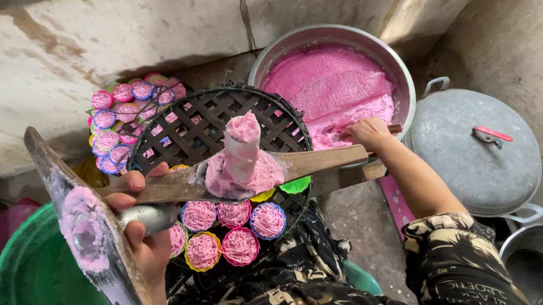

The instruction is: The person uses a wooden press to extrude pink paste into small colorful plastic molds arranged in a basket. They repeatedly scoop paste, press it through the tool, and place the formed pieces into the molds.

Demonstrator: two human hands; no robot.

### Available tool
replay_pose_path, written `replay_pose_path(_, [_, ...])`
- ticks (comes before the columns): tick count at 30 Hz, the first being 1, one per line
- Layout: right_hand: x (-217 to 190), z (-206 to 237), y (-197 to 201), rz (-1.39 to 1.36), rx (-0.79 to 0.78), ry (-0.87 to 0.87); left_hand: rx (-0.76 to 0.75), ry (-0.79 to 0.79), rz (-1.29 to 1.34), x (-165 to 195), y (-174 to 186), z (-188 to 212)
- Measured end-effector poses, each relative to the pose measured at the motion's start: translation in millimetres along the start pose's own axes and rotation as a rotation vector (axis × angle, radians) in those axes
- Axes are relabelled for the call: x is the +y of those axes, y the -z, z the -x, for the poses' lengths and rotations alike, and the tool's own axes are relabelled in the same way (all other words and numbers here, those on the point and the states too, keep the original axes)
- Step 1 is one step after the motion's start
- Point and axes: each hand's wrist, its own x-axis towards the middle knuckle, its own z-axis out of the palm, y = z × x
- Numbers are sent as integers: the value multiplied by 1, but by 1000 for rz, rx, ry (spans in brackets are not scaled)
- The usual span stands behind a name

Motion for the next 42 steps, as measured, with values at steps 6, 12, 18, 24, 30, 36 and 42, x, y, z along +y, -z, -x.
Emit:
replay_pose_path(6, [0, 21, -1, -91, -34, 46, -50, -54, 3, -1, -4, -1])
replay_pose_path(12, [7, 82, 33, -193, 6, -6, -58, 6, 30, -5, -8, 2])
replay_pose_path(18, [12, 89, 66, -63, -117, -208, -80, -15, 34, 7, -3, 4])
replay_pose_path(24, [-28, 38, 22, -81, 15, -228, -84, -59, -25, 16, 4, 9])
replay_pose_path(30, [-34, 29, 9, -157, -21, -197, -94, -17, 92, 19, 6, 13])
replay_pose_path(36, [-18, 58, 5, -323, -37, -101, -114, -26, 84, 21, 2, 15])
replay_pose_path(42, [-4, 104, 13, -444, 57, -188, -138, -43, 8, 32, -1, 15])
